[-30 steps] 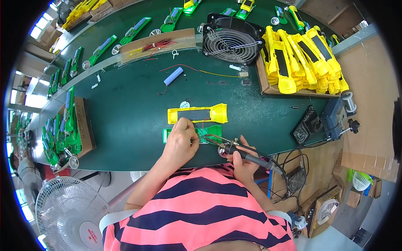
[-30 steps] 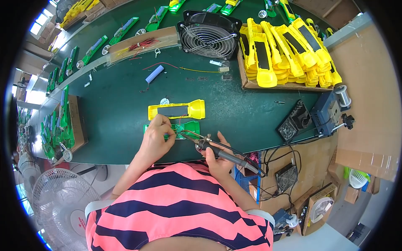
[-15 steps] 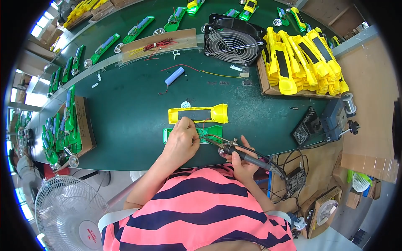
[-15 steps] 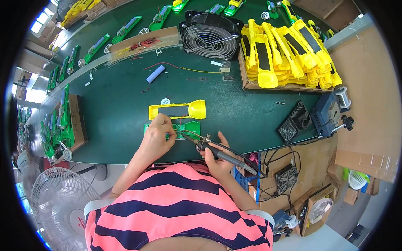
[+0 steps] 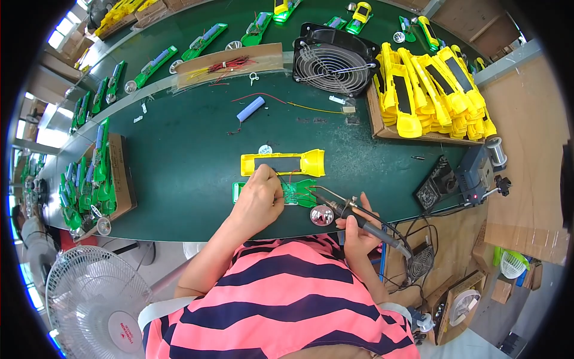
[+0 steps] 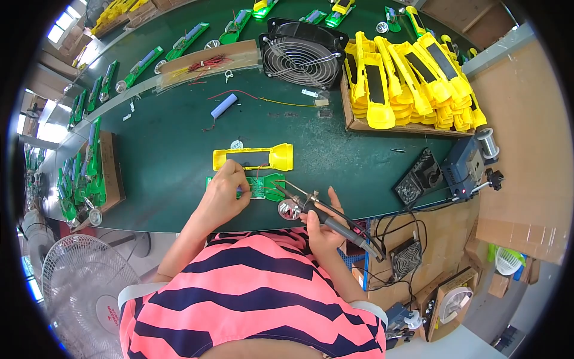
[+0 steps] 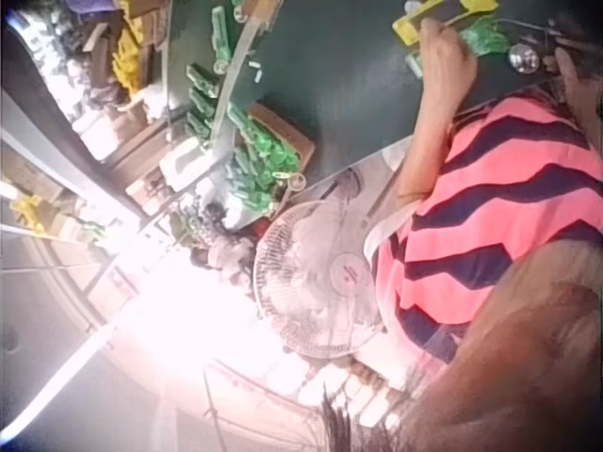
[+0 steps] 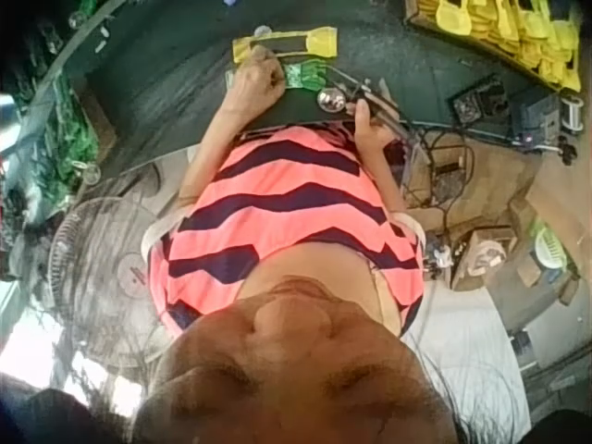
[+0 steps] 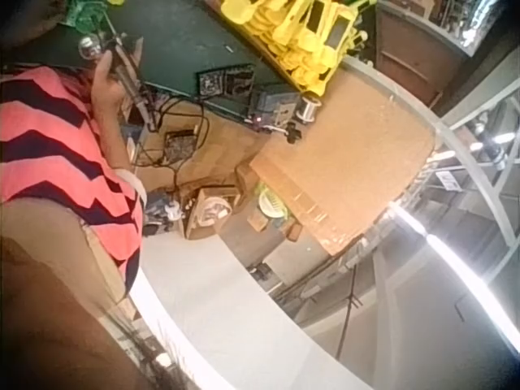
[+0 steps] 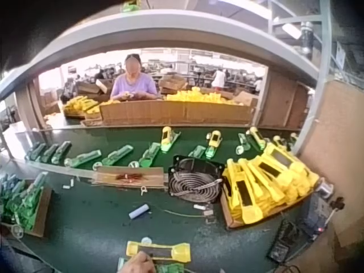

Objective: Assembling components for flashlights by soldering wires to circuit boards at a factory workbench.

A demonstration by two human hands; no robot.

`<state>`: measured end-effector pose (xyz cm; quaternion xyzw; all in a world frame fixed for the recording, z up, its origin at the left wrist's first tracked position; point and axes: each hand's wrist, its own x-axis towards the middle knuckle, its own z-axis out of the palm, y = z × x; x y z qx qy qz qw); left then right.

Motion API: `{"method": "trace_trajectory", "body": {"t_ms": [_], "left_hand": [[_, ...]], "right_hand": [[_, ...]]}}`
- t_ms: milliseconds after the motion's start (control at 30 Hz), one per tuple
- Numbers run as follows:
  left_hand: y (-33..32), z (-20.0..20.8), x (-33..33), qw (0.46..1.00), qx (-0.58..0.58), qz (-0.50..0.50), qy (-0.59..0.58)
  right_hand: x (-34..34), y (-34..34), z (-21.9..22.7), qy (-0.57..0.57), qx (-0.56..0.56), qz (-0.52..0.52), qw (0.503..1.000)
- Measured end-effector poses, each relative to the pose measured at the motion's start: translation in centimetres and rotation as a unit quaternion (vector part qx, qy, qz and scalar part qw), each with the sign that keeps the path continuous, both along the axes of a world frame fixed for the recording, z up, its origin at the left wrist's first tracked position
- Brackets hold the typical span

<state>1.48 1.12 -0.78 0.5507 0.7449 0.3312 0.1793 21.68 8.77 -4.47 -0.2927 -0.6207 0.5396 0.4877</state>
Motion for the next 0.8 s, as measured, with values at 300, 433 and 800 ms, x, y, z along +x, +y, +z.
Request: {"method": "trace_trajectory", "body": {"t_ms": [300, 433, 800], "left_hand": [[-3.0, -0.4, -0.3, 0.988, 0.152, 0.039, 0.012], [-8.6, -1.2, -3.3, 0.915, 0.117, -0.14, 0.36], [-3.4, -1.5, -1.4, 0.934, 0.232, -0.116, 0.247]], "right_hand": [[0.5, 0.1, -0.5, -0.026, 0.009, -0.024, 0.999], [0.3, 0.3, 0.1, -0.059, 0.077, 0.018, 0.995], [-0.9, 0.3, 1.0, -0.041, 0.094, 0.058, 0.993]]}}
